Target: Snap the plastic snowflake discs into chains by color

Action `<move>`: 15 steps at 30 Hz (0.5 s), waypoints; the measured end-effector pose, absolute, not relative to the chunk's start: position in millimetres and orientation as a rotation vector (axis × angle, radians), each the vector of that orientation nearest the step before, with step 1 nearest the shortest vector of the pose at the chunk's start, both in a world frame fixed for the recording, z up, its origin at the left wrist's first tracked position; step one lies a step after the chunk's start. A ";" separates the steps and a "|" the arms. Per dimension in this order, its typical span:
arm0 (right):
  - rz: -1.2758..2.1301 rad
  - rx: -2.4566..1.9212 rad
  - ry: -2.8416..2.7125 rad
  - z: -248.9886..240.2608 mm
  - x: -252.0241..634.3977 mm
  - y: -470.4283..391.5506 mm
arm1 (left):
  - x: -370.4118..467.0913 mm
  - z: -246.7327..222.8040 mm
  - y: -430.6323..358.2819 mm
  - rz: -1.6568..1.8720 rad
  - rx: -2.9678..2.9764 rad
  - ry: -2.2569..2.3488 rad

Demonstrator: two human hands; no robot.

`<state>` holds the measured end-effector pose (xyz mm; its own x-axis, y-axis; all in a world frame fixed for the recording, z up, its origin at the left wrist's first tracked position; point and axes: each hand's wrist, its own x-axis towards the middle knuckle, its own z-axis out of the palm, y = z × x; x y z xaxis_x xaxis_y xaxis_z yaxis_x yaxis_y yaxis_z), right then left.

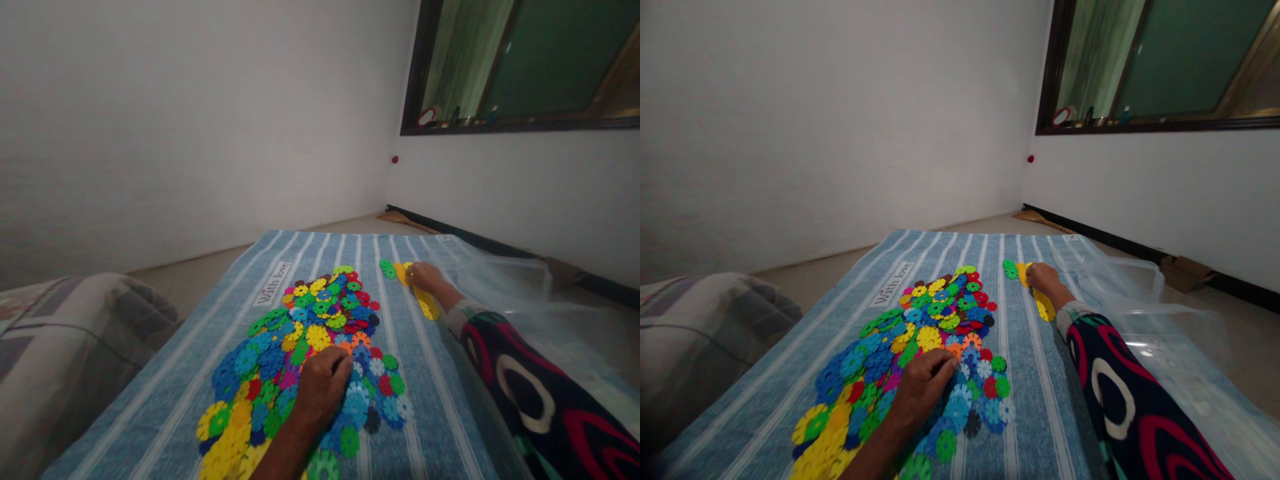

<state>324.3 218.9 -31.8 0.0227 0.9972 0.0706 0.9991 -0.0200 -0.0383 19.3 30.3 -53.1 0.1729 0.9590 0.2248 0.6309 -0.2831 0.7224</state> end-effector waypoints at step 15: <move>0.019 -1.922 -2.189 -35.9 269.7 170.9 | 20.5 -51.7 28.4 0.939 2.050 1.508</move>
<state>269.7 170.9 -35.9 -0.1148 0.9802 0.1616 0.9771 0.1407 -0.1594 20.5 28.4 -51.7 0.1811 0.9462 0.2682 0.6581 -0.3193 0.6819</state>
